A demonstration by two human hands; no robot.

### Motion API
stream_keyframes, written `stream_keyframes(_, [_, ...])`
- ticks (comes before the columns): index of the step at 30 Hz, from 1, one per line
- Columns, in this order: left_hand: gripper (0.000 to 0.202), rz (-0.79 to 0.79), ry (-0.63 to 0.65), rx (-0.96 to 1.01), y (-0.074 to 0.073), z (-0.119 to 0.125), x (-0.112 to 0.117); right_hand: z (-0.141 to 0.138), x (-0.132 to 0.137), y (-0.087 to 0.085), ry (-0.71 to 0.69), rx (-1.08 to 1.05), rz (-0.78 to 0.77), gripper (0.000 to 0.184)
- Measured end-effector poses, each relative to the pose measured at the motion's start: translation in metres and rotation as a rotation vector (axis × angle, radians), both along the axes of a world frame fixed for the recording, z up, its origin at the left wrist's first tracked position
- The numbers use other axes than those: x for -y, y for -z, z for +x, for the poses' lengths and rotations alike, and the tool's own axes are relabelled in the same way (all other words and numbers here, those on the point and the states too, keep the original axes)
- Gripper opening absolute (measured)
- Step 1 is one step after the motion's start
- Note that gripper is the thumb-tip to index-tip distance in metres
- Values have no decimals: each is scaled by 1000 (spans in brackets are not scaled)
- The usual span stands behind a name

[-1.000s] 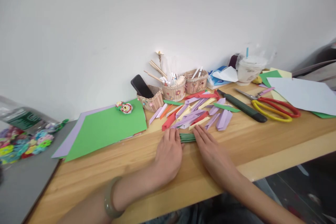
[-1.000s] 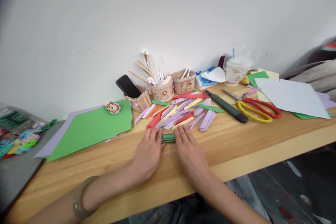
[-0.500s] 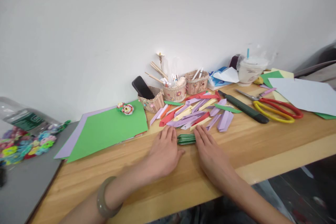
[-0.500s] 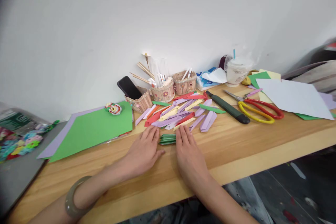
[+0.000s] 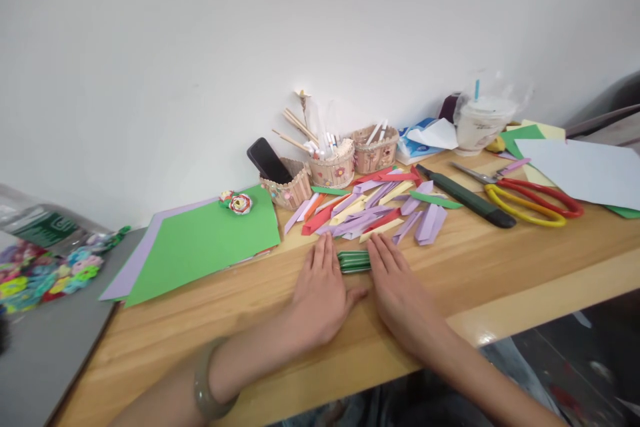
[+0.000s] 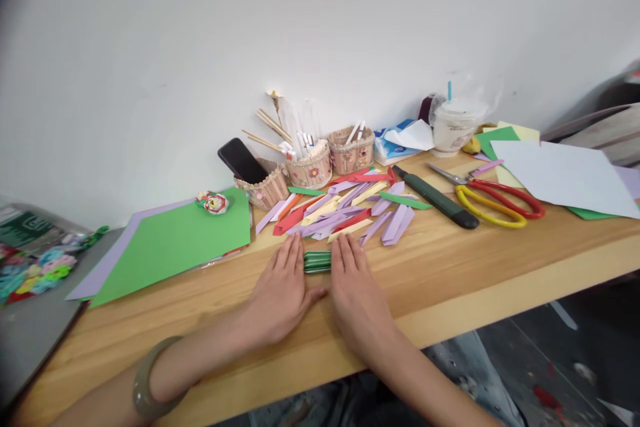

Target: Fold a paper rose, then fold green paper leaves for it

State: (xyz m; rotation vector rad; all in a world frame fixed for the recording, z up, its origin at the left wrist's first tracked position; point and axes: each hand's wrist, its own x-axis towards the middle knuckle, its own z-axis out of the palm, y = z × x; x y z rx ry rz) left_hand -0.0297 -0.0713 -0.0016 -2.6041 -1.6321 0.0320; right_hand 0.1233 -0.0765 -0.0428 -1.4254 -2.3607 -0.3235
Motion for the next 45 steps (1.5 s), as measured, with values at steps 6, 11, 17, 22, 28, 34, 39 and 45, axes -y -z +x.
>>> stream_keyframes(6, [77,-67,-5,19,-2,1,0,-4,0,-2,28,3,-4,47])
stream_keyframes(11, [80,-106,-10,22,-5,0,-1,-9,2,-2,90,21,-16,47])
stream_keyframes(17, [83,-83,-7,-10,-14,-2,0,-9,3,-2,95,32,-17,53])
stream_keyframes(22, [70,-106,-7,-15,-18,0,3,-12,3,-6,138,42,-21,53])
stream_keyframes(28, [70,-169,-25,-17,-18,1,2,-14,5,-9,162,43,-5,50])
stream_keyframes(34, [67,-136,47,20,-13,-2,-2,-10,4,-6,96,28,20,49])
stream_keyframes(39, [70,-107,64,34,-7,-3,-4,-6,3,0,27,-4,27,52])
stream_keyframes(45, [71,-110,66,25,-4,-3,-3,-6,1,5,7,-44,33,52])
